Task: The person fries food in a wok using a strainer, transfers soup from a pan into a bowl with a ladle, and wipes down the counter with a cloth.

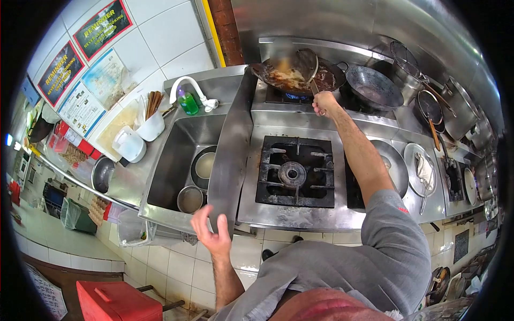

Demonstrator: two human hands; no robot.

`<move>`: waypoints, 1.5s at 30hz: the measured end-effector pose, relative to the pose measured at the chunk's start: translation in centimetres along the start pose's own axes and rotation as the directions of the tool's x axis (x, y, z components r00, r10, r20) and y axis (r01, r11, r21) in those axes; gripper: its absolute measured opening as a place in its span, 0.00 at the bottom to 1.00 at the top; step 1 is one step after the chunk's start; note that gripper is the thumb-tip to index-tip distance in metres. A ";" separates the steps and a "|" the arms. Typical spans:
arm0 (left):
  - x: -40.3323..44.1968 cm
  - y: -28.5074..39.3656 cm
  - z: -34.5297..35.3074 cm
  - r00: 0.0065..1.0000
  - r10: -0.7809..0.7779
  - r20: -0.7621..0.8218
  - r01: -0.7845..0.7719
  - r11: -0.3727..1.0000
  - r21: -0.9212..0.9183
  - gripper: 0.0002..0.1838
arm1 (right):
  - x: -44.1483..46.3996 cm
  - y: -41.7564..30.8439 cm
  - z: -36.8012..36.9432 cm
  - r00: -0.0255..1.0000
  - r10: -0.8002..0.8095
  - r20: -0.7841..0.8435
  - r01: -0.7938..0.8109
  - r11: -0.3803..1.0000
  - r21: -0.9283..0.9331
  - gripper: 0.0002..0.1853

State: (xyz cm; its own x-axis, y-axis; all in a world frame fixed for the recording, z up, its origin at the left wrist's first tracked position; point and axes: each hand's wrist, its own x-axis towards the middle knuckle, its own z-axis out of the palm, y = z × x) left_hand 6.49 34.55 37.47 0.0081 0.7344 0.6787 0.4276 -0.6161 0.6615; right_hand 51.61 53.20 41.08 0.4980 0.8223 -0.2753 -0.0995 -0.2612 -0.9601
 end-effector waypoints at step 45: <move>2.1 -4.3 2.2 0.999 -0.024 0.024 0.016 0.960 0.279 0.27 | -3.5 1.2 3.2 0.984 -0.089 0.154 0.026 0.928 0.372 0.02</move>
State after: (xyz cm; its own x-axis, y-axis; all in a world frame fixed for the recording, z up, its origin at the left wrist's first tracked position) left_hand 6.69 39.39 35.33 0.0198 0.7557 0.6546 0.6633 -0.4998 0.5570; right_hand 47.02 51.66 40.71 0.3666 0.9101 -0.1932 -0.3999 -0.0334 -0.9160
